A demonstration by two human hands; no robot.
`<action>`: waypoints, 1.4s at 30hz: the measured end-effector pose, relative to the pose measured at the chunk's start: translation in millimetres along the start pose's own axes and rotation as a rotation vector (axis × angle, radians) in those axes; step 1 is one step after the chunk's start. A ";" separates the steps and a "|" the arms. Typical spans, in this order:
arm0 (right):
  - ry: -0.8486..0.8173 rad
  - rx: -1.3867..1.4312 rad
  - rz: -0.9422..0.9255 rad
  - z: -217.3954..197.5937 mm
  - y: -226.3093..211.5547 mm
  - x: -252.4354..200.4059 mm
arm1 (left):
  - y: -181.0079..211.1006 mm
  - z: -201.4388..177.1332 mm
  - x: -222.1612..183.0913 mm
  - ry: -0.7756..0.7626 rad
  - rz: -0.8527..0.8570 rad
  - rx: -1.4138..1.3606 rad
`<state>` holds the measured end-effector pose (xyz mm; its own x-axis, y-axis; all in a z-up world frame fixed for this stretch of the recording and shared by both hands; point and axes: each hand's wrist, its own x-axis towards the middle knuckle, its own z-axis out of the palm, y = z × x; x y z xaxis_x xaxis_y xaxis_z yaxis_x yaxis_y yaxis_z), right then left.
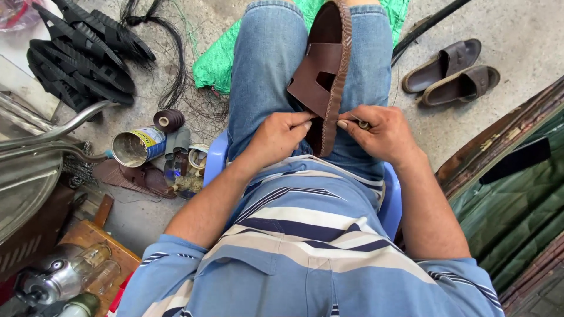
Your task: Hand-sewing a leather sandal strap using a needle and thread in a repair shop environment.
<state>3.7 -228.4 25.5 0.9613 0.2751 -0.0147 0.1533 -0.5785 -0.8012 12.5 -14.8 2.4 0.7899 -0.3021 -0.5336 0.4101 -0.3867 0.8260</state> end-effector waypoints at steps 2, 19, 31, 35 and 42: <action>-0.026 -0.046 -0.021 -6.3 -10.3 2.6 | 5.9 -6.4 -6.8 -0.038 -0.003 0.019; -0.282 -0.216 -0.064 -57.8 -37.6 1.3 | -62.8 -195.4 -48.7 1.455 0.083 -0.540; -0.202 -0.299 0.000 -25.2 -27.8 7.0 | -4.5 -5.7 -11.2 0.309 0.829 0.593; -0.213 -0.367 0.006 -23.3 -28.8 6.5 | -12.3 13.7 -4.3 0.345 0.735 0.405; -0.186 -0.778 -0.069 -16.6 -31.9 0.8 | -25.0 46.9 6.9 0.479 0.707 0.225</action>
<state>3.4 -222.5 61.0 0.9003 0.4138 -0.1348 0.3928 -0.9060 -0.1580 -13.7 -48.1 -30.4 0.9516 -0.1571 0.2641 -0.3065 -0.4247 0.8518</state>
